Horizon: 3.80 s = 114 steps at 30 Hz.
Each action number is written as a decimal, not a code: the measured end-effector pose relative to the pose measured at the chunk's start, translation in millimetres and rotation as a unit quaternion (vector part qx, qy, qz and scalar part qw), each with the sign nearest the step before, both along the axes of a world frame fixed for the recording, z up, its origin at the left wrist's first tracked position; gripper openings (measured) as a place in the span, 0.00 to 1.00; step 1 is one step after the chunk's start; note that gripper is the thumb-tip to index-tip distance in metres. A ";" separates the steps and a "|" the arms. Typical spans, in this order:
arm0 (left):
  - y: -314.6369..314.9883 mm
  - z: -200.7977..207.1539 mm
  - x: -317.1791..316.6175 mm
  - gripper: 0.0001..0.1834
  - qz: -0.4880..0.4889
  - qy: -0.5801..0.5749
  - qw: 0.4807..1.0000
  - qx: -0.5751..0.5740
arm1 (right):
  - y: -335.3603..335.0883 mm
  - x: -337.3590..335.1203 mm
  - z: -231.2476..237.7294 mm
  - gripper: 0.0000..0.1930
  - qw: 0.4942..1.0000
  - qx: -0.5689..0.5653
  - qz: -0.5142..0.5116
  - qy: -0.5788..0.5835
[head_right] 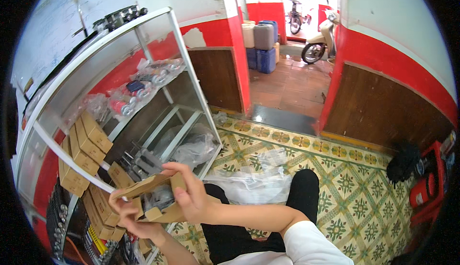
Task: The person unboxes components from a cardboard box, removes them from plastic bags, and places them on their lap.
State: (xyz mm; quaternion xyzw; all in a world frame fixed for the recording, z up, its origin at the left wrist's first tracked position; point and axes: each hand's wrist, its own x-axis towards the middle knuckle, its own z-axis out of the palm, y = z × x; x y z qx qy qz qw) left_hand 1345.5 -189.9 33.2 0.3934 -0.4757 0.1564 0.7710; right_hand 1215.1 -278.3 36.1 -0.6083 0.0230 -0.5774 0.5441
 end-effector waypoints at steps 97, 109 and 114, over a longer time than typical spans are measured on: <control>-24.1 -165.7 -26.2 0.54 -0.209 0.212 0.925 0.237 | -54.3 -29.6 101.7 0.43 0.741 -0.555 0.149 0.348; -35.6 -197.9 -33.3 0.46 -0.317 0.169 0.863 0.355 | -57.0 -127.7 75.5 0.44 0.771 -0.523 0.040 0.361; -50.1 -197.7 -33.8 0.43 -0.387 0.072 0.805 0.445 | -47.8 -197.2 41.7 0.43 0.823 -0.396 -0.057 0.404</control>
